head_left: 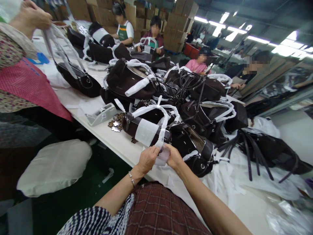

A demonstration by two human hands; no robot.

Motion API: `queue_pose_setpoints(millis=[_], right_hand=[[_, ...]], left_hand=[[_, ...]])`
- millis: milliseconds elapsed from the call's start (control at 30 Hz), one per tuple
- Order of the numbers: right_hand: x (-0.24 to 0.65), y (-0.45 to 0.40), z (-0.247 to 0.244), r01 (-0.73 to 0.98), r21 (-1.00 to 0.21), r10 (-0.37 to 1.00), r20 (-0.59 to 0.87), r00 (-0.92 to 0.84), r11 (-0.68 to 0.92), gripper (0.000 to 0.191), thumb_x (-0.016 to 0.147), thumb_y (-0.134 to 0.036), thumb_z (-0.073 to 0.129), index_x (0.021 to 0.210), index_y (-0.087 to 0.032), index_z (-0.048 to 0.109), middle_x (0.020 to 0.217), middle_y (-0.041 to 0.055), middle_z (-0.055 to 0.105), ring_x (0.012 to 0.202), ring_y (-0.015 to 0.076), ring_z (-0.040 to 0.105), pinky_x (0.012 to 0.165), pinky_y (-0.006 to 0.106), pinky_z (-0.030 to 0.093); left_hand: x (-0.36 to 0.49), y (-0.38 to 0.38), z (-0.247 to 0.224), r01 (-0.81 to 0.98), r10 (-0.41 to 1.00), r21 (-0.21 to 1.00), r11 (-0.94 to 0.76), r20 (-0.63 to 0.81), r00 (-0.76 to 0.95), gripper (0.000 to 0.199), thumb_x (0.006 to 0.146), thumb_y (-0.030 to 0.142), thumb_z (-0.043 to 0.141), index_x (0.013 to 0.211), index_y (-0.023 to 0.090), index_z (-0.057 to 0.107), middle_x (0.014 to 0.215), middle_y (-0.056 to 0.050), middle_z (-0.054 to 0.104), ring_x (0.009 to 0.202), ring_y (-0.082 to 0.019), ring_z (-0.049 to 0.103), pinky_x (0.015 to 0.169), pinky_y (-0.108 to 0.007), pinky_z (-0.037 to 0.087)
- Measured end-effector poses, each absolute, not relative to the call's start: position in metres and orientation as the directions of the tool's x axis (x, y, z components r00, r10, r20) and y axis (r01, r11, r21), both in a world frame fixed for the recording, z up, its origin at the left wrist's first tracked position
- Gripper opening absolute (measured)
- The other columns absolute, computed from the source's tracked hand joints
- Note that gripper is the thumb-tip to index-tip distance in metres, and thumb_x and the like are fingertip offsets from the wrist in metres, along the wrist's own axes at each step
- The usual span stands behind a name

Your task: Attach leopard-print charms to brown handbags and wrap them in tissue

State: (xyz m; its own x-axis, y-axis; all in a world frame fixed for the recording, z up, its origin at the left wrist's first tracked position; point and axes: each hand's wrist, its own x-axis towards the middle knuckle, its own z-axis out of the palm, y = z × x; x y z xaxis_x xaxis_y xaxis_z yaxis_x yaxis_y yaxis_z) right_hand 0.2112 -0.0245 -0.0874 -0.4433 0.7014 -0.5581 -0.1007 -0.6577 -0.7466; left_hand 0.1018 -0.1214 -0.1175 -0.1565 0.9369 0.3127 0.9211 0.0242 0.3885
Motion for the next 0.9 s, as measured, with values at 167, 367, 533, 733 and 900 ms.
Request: queue_pose_setpoints(millis=[167, 367, 533, 733, 900], right_hand=[[0.204, -0.026, -0.087, -0.047, -0.786, 0.75, -0.567, -0.342, -0.616, 0.038, 0.048, -0.039, 0.088, 0.071, -0.015, 0.07, 0.062, 0.0016, 0.069, 0.054, 0.0151, 0.059, 0.053, 0.026, 0.046], [0.197, -0.026, -0.107, -0.038, -0.834, 0.814, -0.525, -0.248, -0.55, 0.036, 0.044, -0.032, 0.088, 0.071, -0.015, 0.07, 0.062, 0.0002, 0.069, 0.055, 0.0154, 0.06, 0.055, 0.027, 0.048], [0.195, -0.029, -0.111, -0.058, -0.83, 0.815, -0.528, -0.24, -0.554, 0.037, 0.046, -0.032, 0.088, 0.075, -0.016, 0.071, 0.065, 0.0013, 0.071, 0.059, 0.0185, 0.064, 0.058, 0.03, 0.052], [0.195, -0.026, -0.105, -0.118, -0.74, 0.731, -0.603, -0.319, -0.662, 0.039, 0.046, -0.028, 0.09, 0.078, -0.015, 0.071, 0.07, 0.005, 0.073, 0.062, 0.0226, 0.067, 0.06, 0.036, 0.057], [0.191, -0.025, -0.1, -0.16, -0.692, 0.698, -0.634, -0.333, -0.704, 0.038, 0.045, -0.024, 0.09, 0.076, -0.017, 0.07, 0.069, 0.0039, 0.073, 0.064, 0.0226, 0.067, 0.063, 0.037, 0.058]], left_hand=[[0.102, -0.119, -0.115, 0.926, 0.944, 0.375, -0.04, 0.317, -0.088, 0.02, 0.096, 0.015, 0.043, 0.103, 0.019, 0.061, 0.087, -0.008, 0.061, 0.081, -0.02, 0.058, 0.068, -0.03, 0.045], [0.106, -0.135, -0.13, 0.896, 0.916, 0.423, 0.133, 0.293, -0.274, 0.022, 0.093, 0.018, 0.051, 0.114, 0.019, 0.054, 0.096, -0.008, 0.064, 0.089, -0.021, 0.062, 0.074, -0.03, 0.049], [0.104, -0.169, -0.148, 0.893, 0.947, 0.398, 0.21, 0.145, -0.287, 0.013, 0.09, 0.012, 0.048, 0.096, 0.021, 0.056, 0.088, -0.006, 0.064, 0.086, -0.021, 0.062, 0.073, -0.029, 0.051], [0.086, -0.194, -0.146, 0.721, 0.934, 0.657, 0.218, 0.074, -0.349, 0.047, 0.079, 0.028, 0.069, 0.122, 0.022, 0.05, 0.115, -0.009, 0.062, 0.107, -0.025, 0.062, 0.092, -0.038, 0.051], [0.082, -0.181, -0.136, 0.479, 0.946, 0.86, 0.179, -0.016, -0.325, 0.066, 0.074, 0.035, 0.074, 0.131, 0.019, 0.045, 0.13, -0.013, 0.059, 0.121, -0.03, 0.057, 0.102, -0.044, 0.045]])
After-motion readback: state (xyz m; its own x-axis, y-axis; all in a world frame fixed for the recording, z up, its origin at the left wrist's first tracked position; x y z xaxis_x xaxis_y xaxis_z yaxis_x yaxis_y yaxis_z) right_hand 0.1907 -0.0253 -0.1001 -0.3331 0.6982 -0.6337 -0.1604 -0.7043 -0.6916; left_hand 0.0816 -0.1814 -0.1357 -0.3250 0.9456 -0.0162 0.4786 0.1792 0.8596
